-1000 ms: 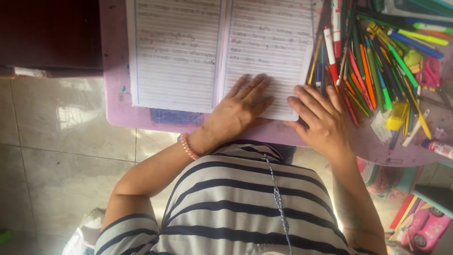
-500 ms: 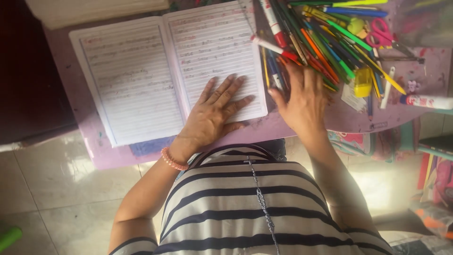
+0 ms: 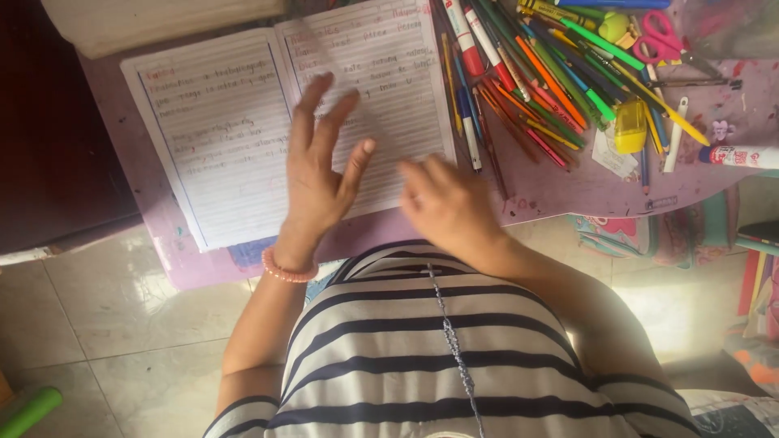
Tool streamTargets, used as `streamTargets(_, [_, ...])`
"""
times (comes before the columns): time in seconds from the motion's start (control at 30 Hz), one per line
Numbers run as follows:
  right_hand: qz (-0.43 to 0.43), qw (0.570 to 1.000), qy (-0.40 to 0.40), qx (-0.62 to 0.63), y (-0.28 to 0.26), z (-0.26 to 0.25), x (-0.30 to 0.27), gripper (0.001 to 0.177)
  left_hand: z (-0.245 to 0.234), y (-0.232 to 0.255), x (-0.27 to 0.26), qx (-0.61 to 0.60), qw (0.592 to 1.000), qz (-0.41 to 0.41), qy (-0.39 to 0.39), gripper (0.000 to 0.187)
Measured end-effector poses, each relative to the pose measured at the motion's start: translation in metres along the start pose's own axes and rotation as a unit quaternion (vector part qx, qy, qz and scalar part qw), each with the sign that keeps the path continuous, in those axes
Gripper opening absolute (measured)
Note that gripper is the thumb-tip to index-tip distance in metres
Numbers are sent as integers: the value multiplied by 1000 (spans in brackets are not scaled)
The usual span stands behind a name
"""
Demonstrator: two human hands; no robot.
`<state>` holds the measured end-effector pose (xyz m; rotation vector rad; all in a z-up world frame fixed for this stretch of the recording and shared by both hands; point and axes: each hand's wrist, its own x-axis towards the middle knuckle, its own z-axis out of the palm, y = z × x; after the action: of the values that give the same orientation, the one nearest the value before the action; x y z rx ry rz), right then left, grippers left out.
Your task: Organizing stationery and using a ruler and pen to mark lines or write in a notebook at a desk.
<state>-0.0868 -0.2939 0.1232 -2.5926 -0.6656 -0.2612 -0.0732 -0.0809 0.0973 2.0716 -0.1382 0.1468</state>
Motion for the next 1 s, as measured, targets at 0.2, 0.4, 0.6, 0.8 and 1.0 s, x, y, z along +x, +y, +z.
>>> streamTargets(0.2, [-8, 991, -122, 60, 14, 9, 2, 21, -5, -38, -6, 269, 961, 38, -46, 69])
streamTargets(0.4, [94, 978, -84, -165, 70, 0, -9, 24, -11, -28, 16, 280, 953, 63, -99, 62])
streamTargets(0.6, [58, 975, -101, -191, 83, -16, 5, 27, 40, 7, 49, 282, 935, 214, 13, 48])
streamTargets(0.8, [168, 939, -20, 299, 61, -56, 26, 17, 64, 33, 58, 120, 939, 317, -55, 20])
streamTargets(1.0, [-88, 991, -40, 88, 88, -35, 7, 14, 39, 51, 36, -336, 927, 73, -148, 29])
